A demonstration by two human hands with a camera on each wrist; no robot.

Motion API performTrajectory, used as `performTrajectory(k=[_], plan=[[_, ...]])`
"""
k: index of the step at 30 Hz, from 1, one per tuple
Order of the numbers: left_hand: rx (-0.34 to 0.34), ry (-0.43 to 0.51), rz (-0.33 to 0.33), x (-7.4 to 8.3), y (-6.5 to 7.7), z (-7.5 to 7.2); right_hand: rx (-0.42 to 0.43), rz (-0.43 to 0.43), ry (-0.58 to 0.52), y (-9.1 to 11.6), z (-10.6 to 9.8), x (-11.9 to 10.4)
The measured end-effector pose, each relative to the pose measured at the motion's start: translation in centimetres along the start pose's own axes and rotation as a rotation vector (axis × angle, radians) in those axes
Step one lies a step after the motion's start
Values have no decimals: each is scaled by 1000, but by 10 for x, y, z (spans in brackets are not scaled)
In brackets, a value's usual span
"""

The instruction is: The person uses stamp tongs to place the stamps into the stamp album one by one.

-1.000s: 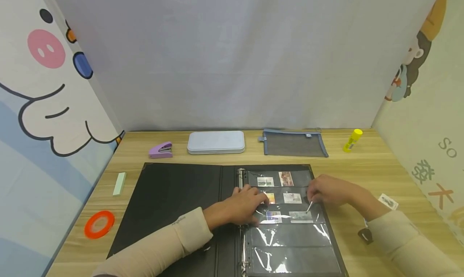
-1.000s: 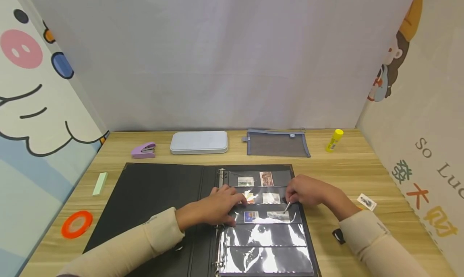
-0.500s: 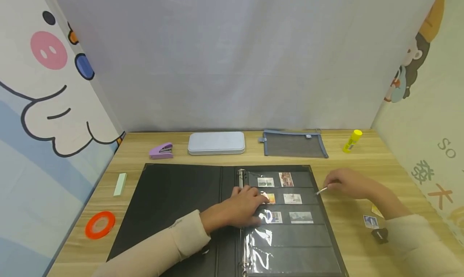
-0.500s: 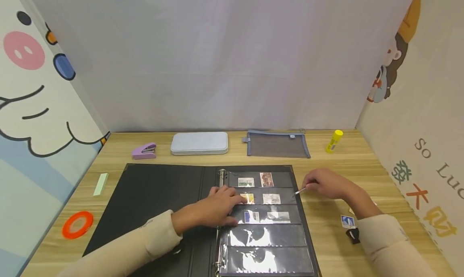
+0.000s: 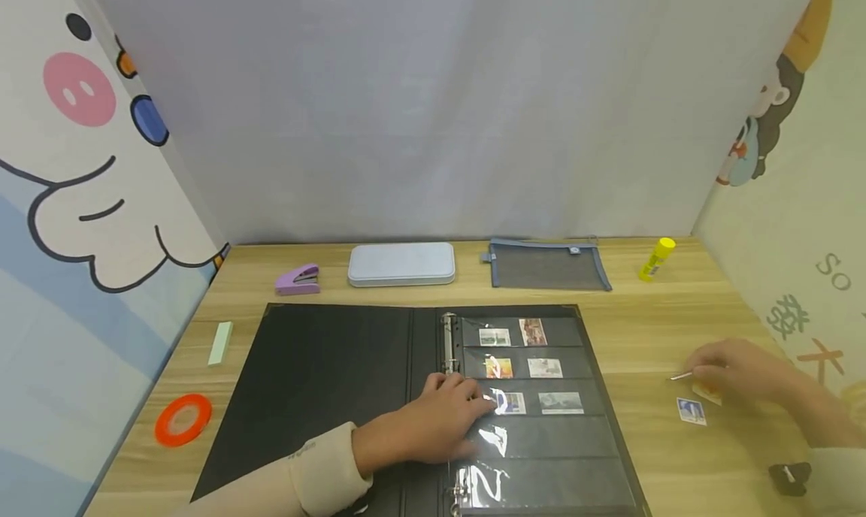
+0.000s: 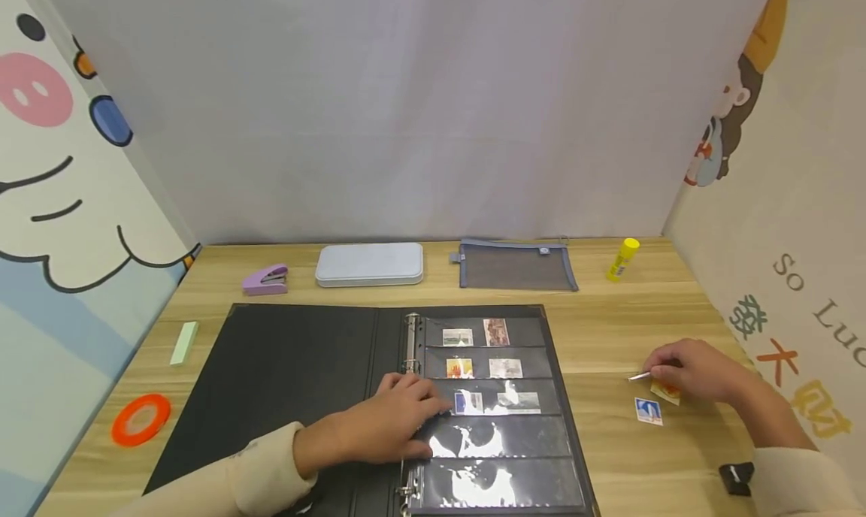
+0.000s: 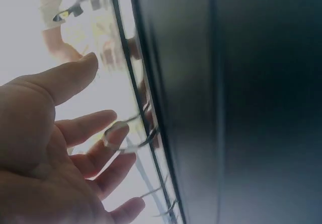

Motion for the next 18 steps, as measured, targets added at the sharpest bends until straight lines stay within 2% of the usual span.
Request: performTrajectory(k=[7,12,15,18], plan=[[-17,-77,-10,7,3,10,3,-19,69,17,2,12],[-8,-143,-4,13,3,12,-43,-17,75,21,1,17],[0,-141,-16,15,3,12,-82,-14,69,22,1,17],[6,-115,-38,14,2,12,-78,-63,16,20,2,12]])
Point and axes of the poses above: each hand's wrist, its own y-axis away from the middle knuckle, its own z-axis out of the palm, x = y × z, the point moved 4 cm from there along -y, towards the middle knuckle, and after that the axes turned 4 degrees about y, right-handed, at the moved point
